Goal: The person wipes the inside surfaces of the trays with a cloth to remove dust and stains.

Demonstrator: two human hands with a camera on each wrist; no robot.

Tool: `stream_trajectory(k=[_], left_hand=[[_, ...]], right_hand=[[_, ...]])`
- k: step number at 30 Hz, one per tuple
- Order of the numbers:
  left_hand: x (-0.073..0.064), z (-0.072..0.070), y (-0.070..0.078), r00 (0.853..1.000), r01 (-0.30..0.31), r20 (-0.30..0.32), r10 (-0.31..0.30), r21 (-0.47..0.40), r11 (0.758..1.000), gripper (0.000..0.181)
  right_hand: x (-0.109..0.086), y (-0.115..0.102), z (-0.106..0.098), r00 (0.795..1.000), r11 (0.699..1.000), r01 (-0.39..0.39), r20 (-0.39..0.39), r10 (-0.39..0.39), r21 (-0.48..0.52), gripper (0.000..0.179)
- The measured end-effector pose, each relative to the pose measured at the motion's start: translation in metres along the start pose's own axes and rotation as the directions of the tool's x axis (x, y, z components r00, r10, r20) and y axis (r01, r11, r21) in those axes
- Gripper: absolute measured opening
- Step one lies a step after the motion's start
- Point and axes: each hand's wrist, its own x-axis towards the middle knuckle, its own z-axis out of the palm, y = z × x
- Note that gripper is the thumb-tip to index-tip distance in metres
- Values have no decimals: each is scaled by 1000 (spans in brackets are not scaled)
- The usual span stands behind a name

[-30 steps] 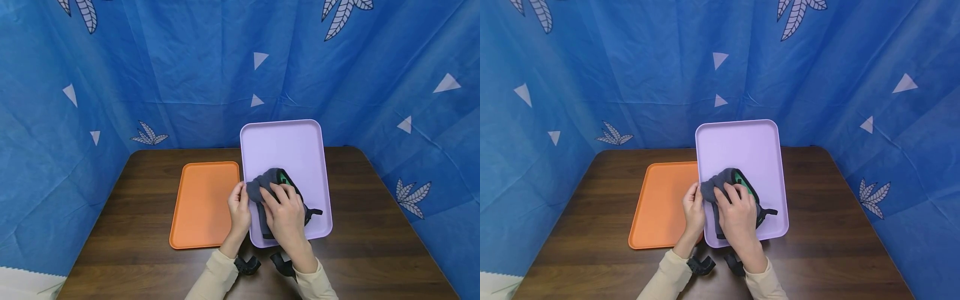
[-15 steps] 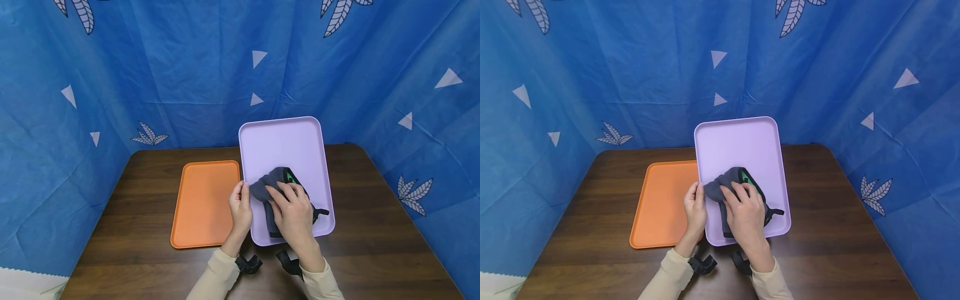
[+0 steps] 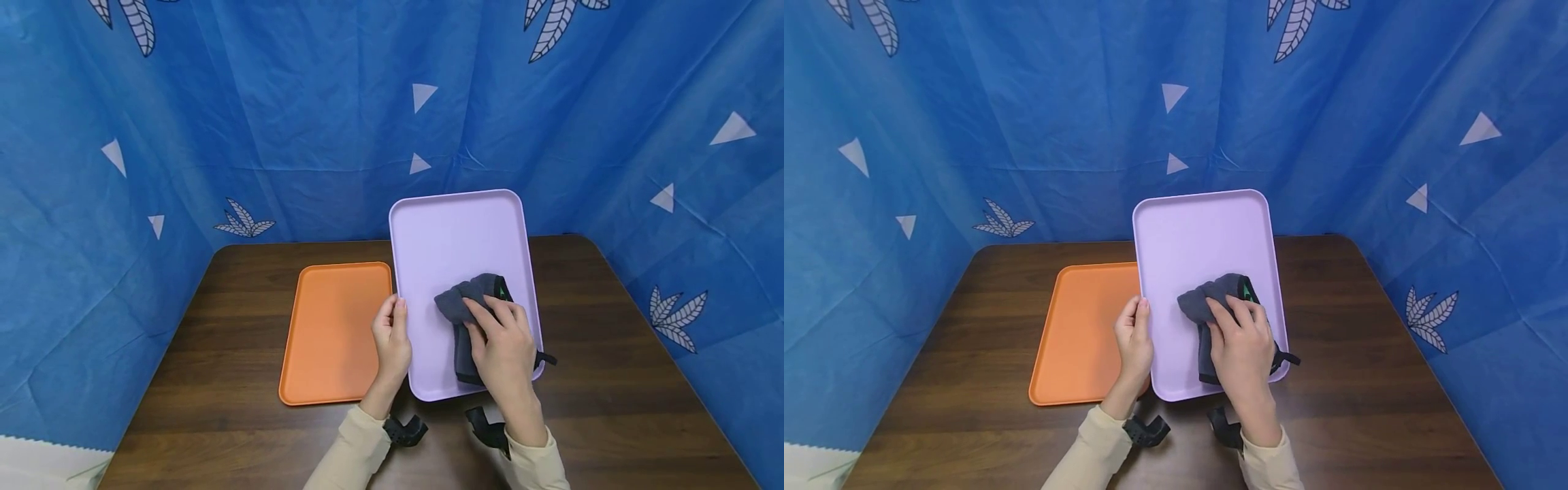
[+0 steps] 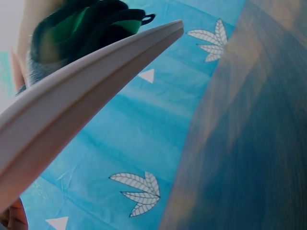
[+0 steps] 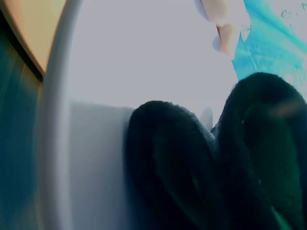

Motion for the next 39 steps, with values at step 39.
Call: stream_trajectory(k=[39], left_hand=[[-2, 1, 4, 1000, 12, 3, -12, 0, 1000, 24]], right_hand=[[-15, -10, 5, 985, 989, -140, -103, 135, -43, 33]])
